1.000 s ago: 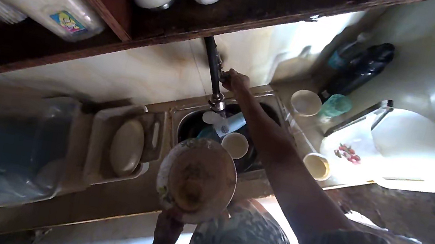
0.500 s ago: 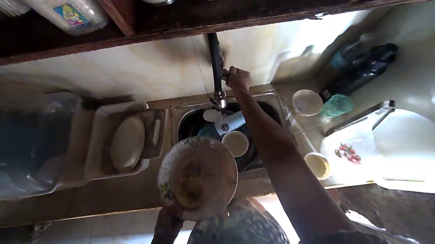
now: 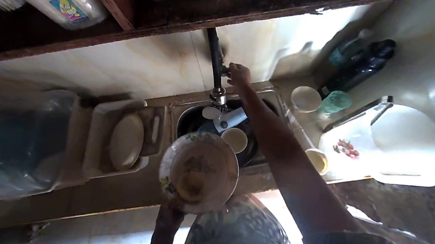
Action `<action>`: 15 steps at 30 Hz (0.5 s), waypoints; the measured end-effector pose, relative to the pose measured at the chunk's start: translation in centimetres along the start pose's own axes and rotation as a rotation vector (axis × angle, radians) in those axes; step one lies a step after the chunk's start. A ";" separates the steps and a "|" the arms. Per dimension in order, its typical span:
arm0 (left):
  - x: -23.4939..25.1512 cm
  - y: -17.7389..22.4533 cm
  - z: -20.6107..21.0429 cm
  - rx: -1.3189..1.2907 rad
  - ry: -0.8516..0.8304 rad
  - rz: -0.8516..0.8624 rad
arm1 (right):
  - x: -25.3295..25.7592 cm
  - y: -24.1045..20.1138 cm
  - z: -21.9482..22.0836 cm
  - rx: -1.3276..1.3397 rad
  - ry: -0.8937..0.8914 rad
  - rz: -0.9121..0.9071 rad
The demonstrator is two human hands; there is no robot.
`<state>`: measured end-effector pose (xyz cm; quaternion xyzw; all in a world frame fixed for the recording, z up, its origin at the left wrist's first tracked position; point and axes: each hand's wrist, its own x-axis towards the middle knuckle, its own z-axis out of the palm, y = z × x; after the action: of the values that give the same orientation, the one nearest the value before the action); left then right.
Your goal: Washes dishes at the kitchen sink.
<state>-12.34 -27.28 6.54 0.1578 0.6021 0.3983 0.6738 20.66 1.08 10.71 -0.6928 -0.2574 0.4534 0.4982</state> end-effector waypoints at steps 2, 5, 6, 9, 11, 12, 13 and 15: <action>0.2 0.0 0.3 -0.021 -0.050 0.013 | -0.8 0.5 -1.1 0.229 0.014 -0.022; 0.4 0.1 1.1 0.010 -0.077 0.025 | -6.3 2.8 -2.4 0.223 0.032 -0.097; 0.6 0.2 1.5 0.024 -0.077 0.018 | -9.0 4.6 -2.4 0.129 -0.054 -0.127; 1.6 1.0 4.0 0.105 -0.032 -0.049 | -17.5 11.5 -1.0 -0.343 -0.566 -0.276; 2.4 1.4 5.2 0.159 -0.049 -0.053 | -22.2 13.7 0.1 -0.580 -0.844 -0.395; 2.7 1.7 5.5 0.178 -0.068 -0.035 | -23.6 14.0 -0.3 -0.642 -0.876 -0.457; 2.8 2.1 5.5 0.189 -0.066 -0.020 | -23.8 14.0 -1.3 -0.709 -0.879 -0.478; 2.7 2.9 5.0 0.233 -0.102 -0.015 | -21.2 14.8 -3.7 -0.821 -0.742 -0.477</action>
<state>-8.77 -22.21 7.82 0.2505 0.6105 0.3122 0.6834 12.83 -23.24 5.25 -0.5472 -0.7163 0.4043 0.1551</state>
